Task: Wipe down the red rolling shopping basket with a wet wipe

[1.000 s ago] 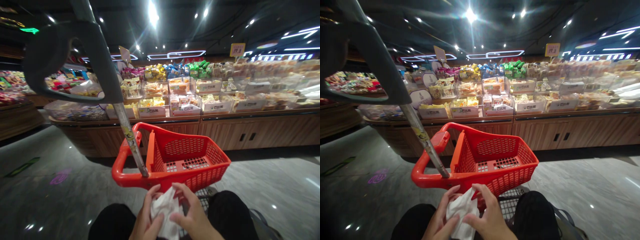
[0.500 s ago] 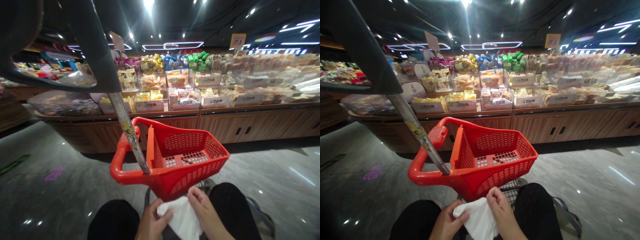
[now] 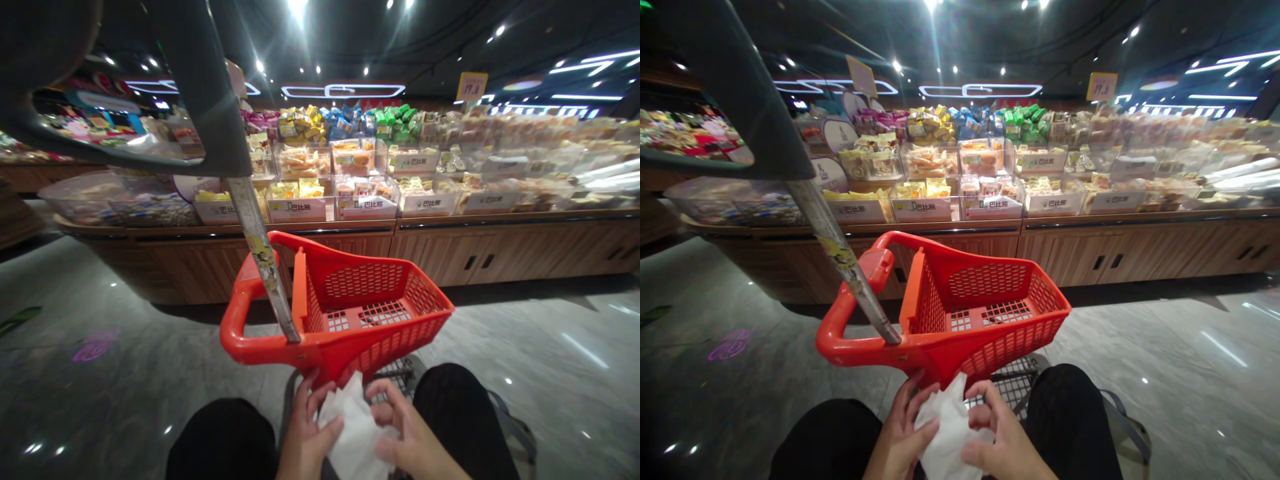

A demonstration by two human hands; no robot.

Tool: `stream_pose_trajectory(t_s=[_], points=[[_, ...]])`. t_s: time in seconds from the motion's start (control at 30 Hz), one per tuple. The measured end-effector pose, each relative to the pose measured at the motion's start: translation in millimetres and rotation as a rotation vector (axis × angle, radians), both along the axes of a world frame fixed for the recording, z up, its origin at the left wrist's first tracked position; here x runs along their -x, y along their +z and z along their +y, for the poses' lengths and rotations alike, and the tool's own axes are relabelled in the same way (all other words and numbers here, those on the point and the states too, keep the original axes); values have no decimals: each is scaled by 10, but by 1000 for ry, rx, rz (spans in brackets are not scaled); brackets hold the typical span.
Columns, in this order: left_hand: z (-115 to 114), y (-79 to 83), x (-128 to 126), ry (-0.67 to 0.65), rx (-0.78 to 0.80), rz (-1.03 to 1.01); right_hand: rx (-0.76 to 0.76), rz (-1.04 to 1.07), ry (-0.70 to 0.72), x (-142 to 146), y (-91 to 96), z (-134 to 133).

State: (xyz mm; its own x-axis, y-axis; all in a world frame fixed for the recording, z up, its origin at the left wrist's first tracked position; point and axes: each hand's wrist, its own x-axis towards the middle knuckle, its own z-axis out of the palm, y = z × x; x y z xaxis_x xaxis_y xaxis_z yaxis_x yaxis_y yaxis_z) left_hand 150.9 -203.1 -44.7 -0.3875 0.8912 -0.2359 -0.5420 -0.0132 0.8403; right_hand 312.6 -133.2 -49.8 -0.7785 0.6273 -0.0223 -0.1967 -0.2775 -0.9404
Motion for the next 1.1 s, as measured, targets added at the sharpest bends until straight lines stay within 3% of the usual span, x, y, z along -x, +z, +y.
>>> stream_pose_trajectory(t_s=[0.07, 0.23, 0.33, 0.4, 0.47, 0.53, 0.6, 0.67, 0.8, 0.9, 0.97, 1.1], points=[[15, -64, 0, -7, -31, 73, 6, -25, 24, -10, -13, -16], [38, -70, 64, 120, 10, 167, -466, -224, 0, -132, 57, -30], [40, -58, 92, 171, 85, 44, -513, -218, -32, -233, 118, -5], [38, -51, 66, 106, 148, -67, -480, -202, -138, -274, 129, 24], [35, -38, 3, -85, 192, -153, -426, -191, -216, -282, 110, 51], [42, -19, -67, -261, 152, -165, -360, -158, -201, -258, 75, 70], [63, 3, -101, -295, 34, -48, -317, -145, -174, -214, 45, 77], [91, 29, -78, -231, -45, 204, -343, -211, -217, -168, 41, 76], [101, 126, 53, -144, -74, 758, -551, -421, -381, -122, 134, 59], [65, 222, 95, -148, -135, 930, -666, -421, -439, -126, 233, 43], [45, 267, 83, -143, -155, 868, -626, -320, -431, -127, 269, 45], [46, 277, 22, -366, -164, 395, -206, -67, -257, -70, 239, 101]])
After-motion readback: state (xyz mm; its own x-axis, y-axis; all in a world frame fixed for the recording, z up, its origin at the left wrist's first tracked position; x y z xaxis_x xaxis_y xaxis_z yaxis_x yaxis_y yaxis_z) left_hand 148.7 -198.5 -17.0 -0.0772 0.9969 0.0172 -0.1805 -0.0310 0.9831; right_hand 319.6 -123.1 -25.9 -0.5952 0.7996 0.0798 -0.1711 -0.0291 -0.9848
